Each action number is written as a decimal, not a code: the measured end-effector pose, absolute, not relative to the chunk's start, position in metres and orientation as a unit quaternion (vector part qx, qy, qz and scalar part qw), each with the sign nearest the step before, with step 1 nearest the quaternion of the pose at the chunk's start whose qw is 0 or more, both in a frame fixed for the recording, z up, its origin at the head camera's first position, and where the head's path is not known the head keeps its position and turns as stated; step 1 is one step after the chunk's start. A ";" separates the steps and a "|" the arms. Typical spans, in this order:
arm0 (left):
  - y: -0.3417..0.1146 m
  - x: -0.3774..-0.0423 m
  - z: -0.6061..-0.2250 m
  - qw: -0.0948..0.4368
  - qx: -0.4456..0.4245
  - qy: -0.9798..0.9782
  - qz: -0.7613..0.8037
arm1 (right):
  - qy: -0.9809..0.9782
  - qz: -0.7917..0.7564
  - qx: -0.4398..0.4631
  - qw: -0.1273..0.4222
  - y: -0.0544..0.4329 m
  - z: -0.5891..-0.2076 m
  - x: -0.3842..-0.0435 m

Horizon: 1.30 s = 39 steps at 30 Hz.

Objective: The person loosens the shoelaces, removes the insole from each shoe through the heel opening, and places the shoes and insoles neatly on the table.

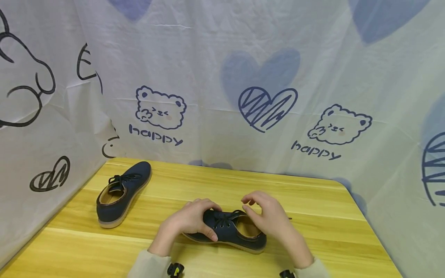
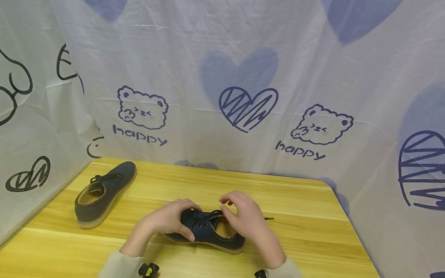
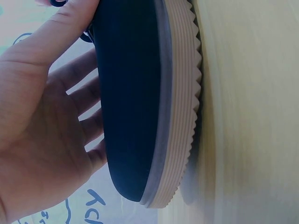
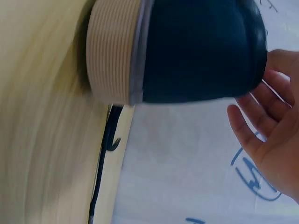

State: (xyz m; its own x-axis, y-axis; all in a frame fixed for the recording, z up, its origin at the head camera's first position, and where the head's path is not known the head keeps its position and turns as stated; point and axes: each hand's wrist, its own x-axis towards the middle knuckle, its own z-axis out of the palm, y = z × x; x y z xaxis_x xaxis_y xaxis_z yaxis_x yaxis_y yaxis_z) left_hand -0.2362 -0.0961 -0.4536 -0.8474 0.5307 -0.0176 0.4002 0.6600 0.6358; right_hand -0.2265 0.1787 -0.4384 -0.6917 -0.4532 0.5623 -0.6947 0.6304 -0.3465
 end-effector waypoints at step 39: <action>-0.093 -0.236 -0.454 0.071 0.276 0.907 0.309 | -0.918 0.227 0.294 0.137 0.168 -0.452 -0.226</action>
State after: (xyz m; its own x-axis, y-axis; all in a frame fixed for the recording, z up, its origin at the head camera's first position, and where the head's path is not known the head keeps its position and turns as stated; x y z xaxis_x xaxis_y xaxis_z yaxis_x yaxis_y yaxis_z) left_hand -0.2358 -0.0933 -0.4539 -0.8378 0.5443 0.0425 0.4570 0.6565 0.6002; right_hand -0.2257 0.1682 -0.4515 -0.7894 -0.4777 0.3856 -0.6022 0.7245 -0.3353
